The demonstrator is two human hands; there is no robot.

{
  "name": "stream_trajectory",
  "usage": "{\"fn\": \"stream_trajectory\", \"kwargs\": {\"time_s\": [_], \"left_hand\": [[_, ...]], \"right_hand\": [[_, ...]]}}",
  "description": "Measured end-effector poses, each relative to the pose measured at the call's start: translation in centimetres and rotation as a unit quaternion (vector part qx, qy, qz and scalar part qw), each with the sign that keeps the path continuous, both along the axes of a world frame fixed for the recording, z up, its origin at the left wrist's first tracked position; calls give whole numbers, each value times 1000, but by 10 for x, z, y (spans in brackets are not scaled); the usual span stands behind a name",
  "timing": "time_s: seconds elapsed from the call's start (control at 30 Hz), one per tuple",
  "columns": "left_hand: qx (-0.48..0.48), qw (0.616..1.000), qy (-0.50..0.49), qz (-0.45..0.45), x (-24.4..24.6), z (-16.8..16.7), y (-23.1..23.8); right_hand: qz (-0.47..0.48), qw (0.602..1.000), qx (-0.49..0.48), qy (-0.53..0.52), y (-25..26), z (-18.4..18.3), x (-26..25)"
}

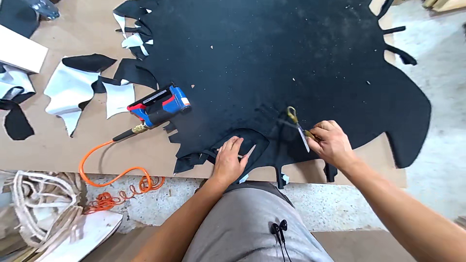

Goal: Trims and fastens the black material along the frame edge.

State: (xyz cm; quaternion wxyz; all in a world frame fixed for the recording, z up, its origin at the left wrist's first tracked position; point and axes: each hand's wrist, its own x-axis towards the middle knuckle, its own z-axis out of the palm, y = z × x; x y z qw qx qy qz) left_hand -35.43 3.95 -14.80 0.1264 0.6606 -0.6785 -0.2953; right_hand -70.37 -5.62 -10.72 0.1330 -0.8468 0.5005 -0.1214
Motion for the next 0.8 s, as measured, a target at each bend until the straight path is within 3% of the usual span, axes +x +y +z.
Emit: {"fn": "stream_trajectory", "kwargs": {"time_s": [0.1,0.23,0.33,0.43,0.53,0.57,0.67,0.8], "left_hand": [[42,992,118,19,-7,23,-17],[62,954,286,-72,-26,56,-25],[134,902,410,10,-38,64,-8],[211,898,372,107,-29,59,3],[250,871,398,146,-19,43,18],[258,860,409,166,-18,39,20],[294,840,408,202,-16,36,23],[307,847,380,211,-9,40,25]], "right_hand": [[-71,988,58,-126,30,21,39],[-62,990,28,-125,69,24,92],[-19,990,22,-136,94,20,111],[2,964,201,-175,115,16,106],[-48,875,427,-224,124,12,94],[-49,884,425,-190,126,10,94],[-54,947,294,-115,137,5,111],[-45,959,268,-74,132,2,141]]}}
